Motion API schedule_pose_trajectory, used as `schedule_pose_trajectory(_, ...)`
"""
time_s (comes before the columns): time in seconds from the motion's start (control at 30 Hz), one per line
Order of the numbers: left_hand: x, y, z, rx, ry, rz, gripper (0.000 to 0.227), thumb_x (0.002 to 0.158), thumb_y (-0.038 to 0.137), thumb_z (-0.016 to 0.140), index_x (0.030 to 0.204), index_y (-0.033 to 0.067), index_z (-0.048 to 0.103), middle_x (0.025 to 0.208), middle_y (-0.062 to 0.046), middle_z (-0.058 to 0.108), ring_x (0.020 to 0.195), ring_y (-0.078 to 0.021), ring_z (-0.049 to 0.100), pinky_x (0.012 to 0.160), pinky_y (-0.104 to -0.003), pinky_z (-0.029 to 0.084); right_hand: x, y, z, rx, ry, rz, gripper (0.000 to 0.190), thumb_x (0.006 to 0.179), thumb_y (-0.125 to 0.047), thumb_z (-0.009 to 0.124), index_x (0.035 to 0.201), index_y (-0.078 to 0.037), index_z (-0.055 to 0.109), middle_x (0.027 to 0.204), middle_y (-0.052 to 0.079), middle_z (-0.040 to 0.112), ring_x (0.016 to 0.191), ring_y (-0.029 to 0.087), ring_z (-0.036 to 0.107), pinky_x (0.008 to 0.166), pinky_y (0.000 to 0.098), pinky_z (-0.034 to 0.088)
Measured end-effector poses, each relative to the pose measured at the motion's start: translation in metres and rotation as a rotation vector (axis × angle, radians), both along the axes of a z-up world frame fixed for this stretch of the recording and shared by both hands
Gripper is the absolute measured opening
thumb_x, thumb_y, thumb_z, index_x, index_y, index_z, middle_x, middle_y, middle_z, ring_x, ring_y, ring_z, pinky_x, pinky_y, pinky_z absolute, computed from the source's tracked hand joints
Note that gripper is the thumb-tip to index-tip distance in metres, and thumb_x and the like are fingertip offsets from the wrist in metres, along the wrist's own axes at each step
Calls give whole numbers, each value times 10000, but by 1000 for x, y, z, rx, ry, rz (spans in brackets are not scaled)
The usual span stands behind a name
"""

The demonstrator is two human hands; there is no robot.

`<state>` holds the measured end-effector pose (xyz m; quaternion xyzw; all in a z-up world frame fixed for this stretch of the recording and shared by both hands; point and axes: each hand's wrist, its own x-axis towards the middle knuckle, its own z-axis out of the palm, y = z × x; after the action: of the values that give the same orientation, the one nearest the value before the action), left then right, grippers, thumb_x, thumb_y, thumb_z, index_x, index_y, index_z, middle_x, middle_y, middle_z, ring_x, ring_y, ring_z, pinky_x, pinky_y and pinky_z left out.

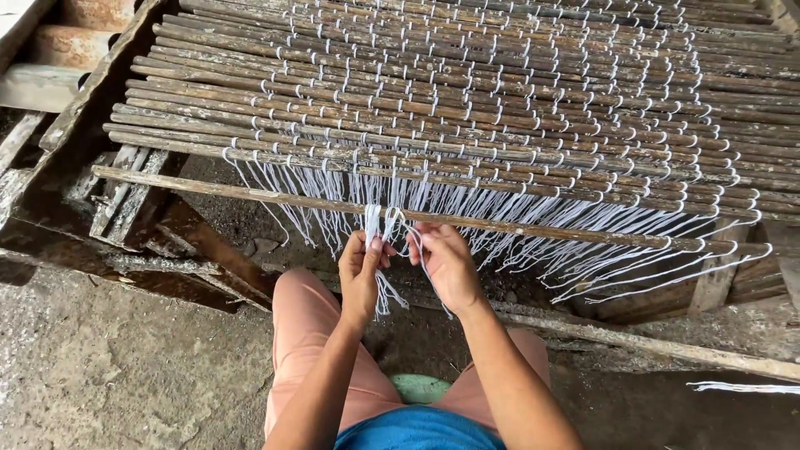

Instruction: The person is weaving or looping white candle wicks around a series of wooden sticks arranged on a frame to prepare them for the candle-making process.

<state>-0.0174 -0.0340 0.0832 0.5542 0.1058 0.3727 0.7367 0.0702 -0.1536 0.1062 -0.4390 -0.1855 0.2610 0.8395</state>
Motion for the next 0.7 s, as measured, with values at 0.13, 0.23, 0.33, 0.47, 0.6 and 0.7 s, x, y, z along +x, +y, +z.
schedule_pose_trajectory(0.13,0,-2,-6,21,-7,-6,176,1057,192,582,984,36,621,775,-136,709,639,-150,595,644,-274,439,-7,6,7,-178,-213,49,333,947,-55,689,1267,-6,610,1022,87,672,733,90,572,625,226,528)
schedule_pose_trajectory(0.23,-1,-4,0,30,4,20,166,1063,162,575,971,31,618,773,-145,713,633,-168,619,626,-267,459,-11,6,18,-167,-174,-58,222,1053,-159,584,1139,30,664,817,86,606,690,95,494,609,214,466)
schedule_pose_trajectory(0.33,0,-4,0,51,20,43,176,1068,160,566,961,29,614,754,-142,708,606,-166,602,606,-268,463,-15,3,26,-89,-126,-175,243,1081,-185,544,1119,24,662,790,20,493,702,56,387,613,187,377)
schedule_pose_trajectory(0.47,1,-4,-1,105,37,67,190,1088,152,527,959,30,597,697,-132,671,544,-161,531,565,-274,435,-19,9,20,-40,-115,-214,233,1089,-188,528,1103,16,642,793,-8,440,706,41,377,612,170,353)
schedule_pose_trajectory(0.6,0,-1,9,134,40,158,190,1107,162,485,971,60,569,703,-107,659,555,-157,536,565,-273,442,-19,9,18,-8,-87,-233,212,1085,-197,529,1068,-11,630,783,-28,432,711,41,377,624,176,359)
schedule_pose_trajectory(0.7,1,5,25,153,26,173,196,1112,160,470,972,59,564,722,-101,670,577,-159,583,573,-274,457,-7,6,-9,124,-21,-282,204,1071,-229,555,1054,-36,616,775,-2,459,716,77,421,644,222,406)
